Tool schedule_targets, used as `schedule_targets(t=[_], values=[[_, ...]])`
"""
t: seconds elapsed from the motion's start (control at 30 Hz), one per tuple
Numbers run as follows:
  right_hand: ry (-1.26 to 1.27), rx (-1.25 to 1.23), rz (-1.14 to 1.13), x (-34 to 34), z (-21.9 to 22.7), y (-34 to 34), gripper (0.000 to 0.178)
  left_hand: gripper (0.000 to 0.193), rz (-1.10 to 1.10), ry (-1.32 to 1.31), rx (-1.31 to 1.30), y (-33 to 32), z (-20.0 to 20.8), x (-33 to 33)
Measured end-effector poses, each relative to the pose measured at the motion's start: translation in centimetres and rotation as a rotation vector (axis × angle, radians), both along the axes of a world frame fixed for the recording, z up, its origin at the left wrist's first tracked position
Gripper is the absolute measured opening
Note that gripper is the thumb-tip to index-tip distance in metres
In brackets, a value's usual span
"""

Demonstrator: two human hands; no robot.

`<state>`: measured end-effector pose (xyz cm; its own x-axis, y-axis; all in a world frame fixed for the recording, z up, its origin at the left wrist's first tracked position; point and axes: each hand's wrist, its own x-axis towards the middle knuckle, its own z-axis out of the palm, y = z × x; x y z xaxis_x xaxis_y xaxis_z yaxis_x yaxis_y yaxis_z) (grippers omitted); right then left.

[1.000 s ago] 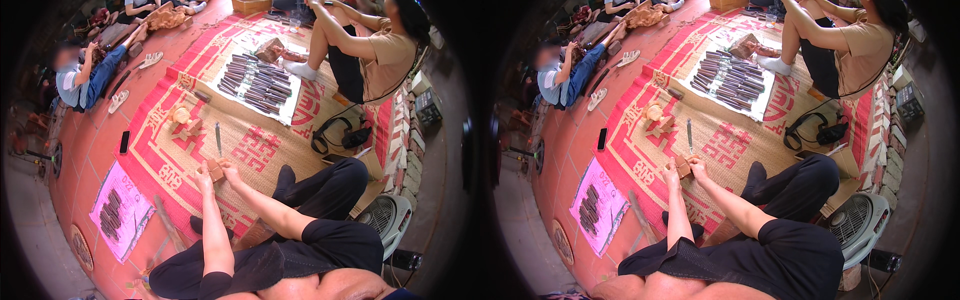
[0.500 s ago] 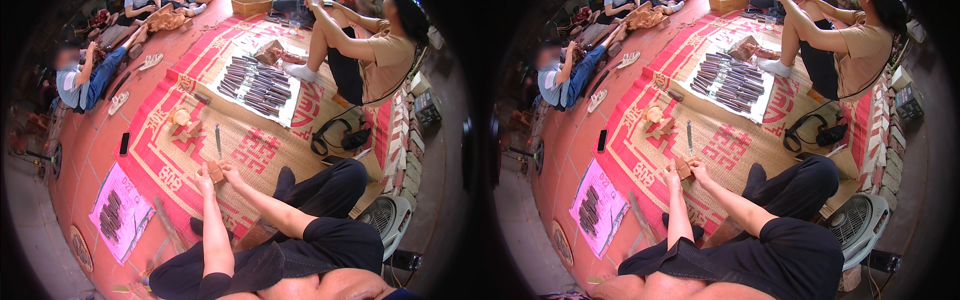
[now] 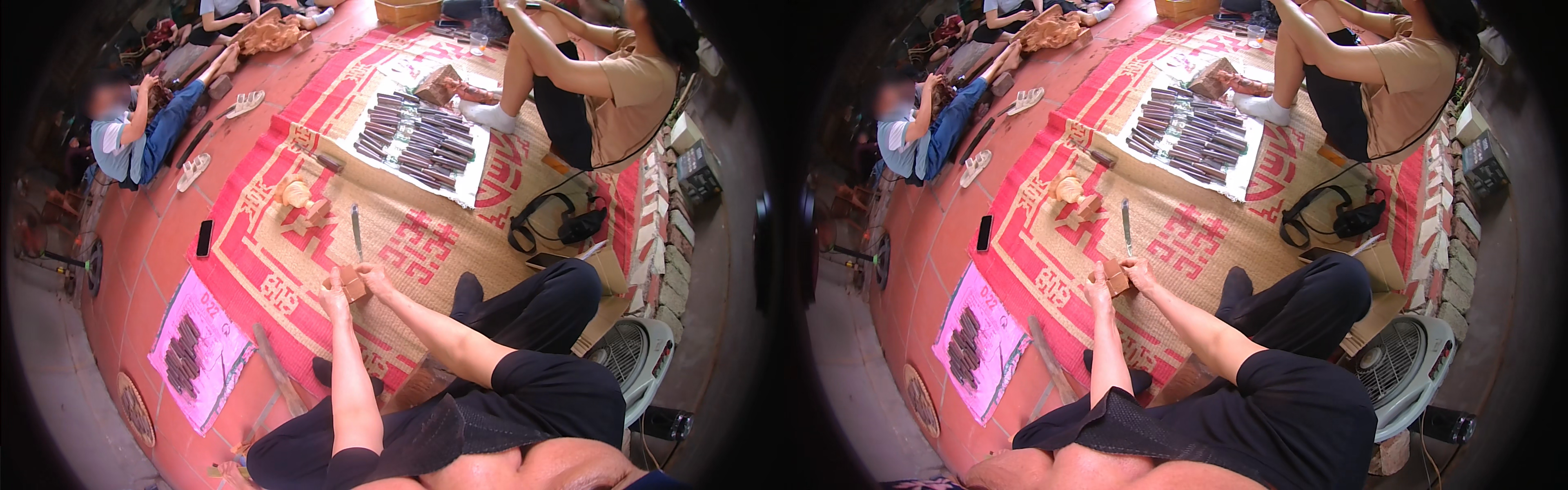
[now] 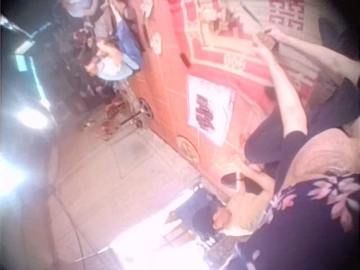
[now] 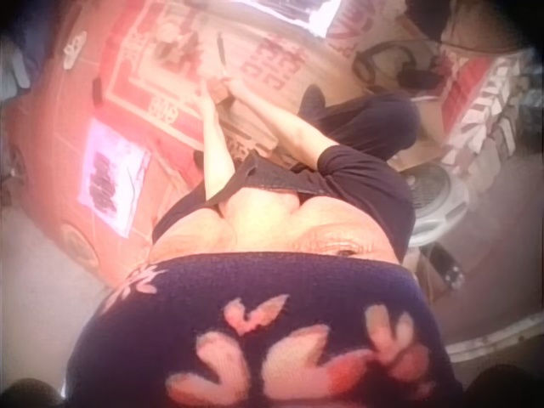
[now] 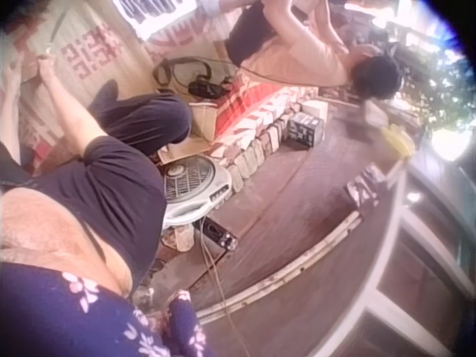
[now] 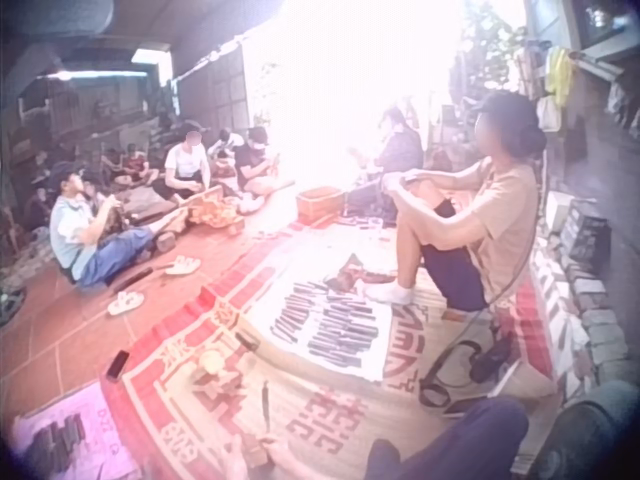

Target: The person sits on a mat and carves a small wooden object using a knife. They hold the wood in one hand and use the knife to shape it, occasionally rotating the piece to work on different sides.

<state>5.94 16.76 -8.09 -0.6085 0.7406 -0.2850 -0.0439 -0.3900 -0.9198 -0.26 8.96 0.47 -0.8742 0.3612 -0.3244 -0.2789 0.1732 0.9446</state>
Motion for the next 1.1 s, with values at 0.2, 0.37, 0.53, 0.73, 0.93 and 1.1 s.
schedule_targets(t=[0.2,0.37,0.53,0.73,0.93,1.1], values=[[0.01,-0.225,0.062,2.8,2.6,-1.7,0.013,0.044,0.039,0.036,0.016,-0.5,-0.6,-0.3],[-0.086,-0.062,0.012,1.4,2.5,-1.2,0.016,0.04,0.024,0.042,-0.025,-0.3,-0.5,-0.5],[0.001,-0.142,0.135,-0.6,0.9,1.1,0.014,0.042,0.012,0.007,0.0,-0.3,-0.3,-0.1],[-0.02,-0.145,0.239,-0.9,1.2,1.6,0.016,0.045,0.009,0.026,-0.021,-0.7,-1.2,-0.6],[-0.017,-0.115,0.237,1.1,1.6,1.4,0.011,0.044,-0.008,0.049,-0.031,-0.6,-1.4,-0.8],[-0.07,-0.157,0.303,0.7,1.5,2.2,0.011,0.041,0.002,0.049,-0.023,-0.4,-0.3,-0.3]])
